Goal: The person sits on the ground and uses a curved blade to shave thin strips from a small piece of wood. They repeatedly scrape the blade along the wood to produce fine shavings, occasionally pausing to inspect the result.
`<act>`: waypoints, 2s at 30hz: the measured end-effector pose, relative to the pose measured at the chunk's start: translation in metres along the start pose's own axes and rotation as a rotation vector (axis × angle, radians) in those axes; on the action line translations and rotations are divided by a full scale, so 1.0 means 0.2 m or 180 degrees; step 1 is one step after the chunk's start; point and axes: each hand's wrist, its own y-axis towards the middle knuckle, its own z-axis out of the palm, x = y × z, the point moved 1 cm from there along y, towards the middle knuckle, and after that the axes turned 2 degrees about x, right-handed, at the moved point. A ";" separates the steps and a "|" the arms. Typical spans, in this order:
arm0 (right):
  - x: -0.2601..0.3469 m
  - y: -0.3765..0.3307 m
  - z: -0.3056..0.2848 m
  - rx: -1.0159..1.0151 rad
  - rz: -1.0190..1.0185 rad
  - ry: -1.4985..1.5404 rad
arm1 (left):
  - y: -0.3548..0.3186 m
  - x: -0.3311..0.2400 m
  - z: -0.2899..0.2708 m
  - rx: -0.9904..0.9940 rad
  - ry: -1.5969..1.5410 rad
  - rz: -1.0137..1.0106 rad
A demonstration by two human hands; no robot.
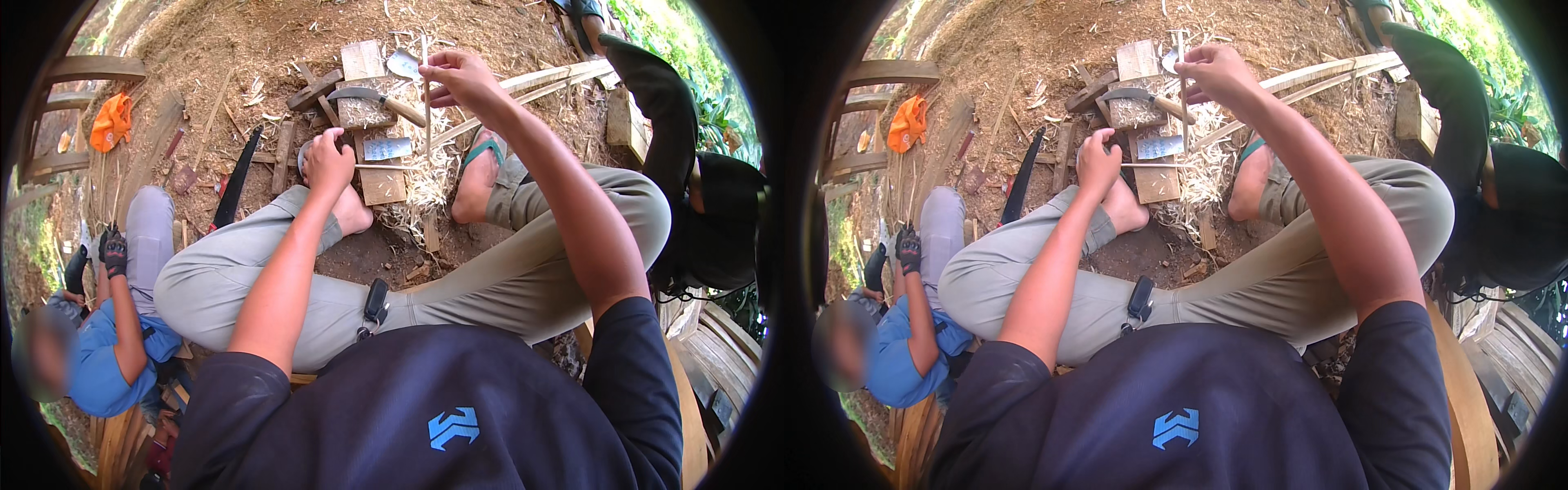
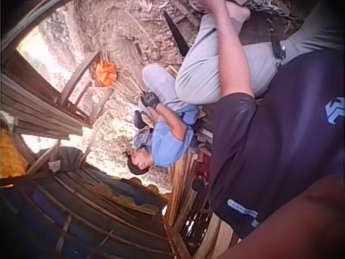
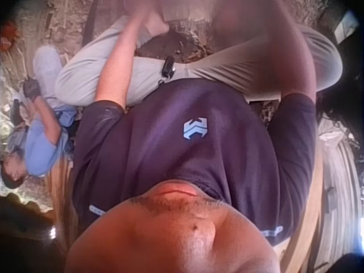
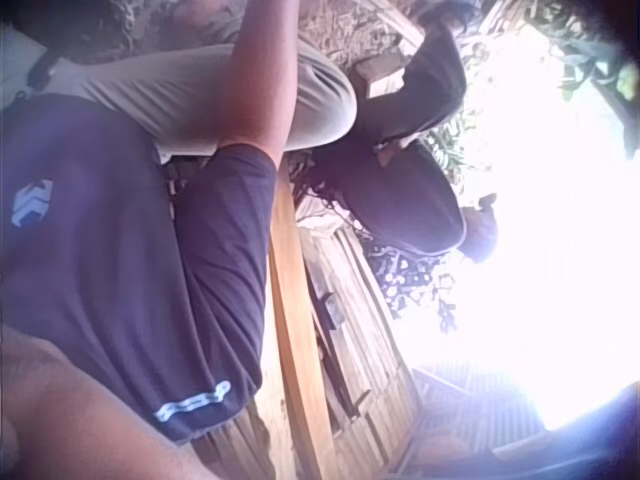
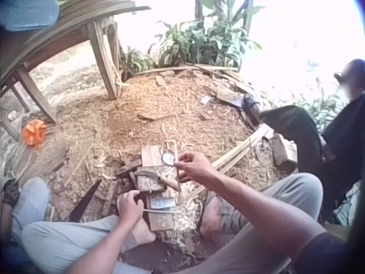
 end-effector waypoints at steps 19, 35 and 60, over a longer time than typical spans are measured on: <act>-0.22 -0.01 0.11 -0.0178 -0.0532 -0.1783 | 0.03 -0.34 -0.25 0.1941 -0.3310 -0.0080; -0.50 0.22 0.35 -0.0267 -0.0728 -0.3004 | 0.02 -0.22 -0.16 0.1132 -0.2534 -0.0852; -0.02 -0.28 0.22 0.0386 0.0028 -0.3588 | 0.00 -0.21 -0.06 0.0903 -0.1629 -0.0748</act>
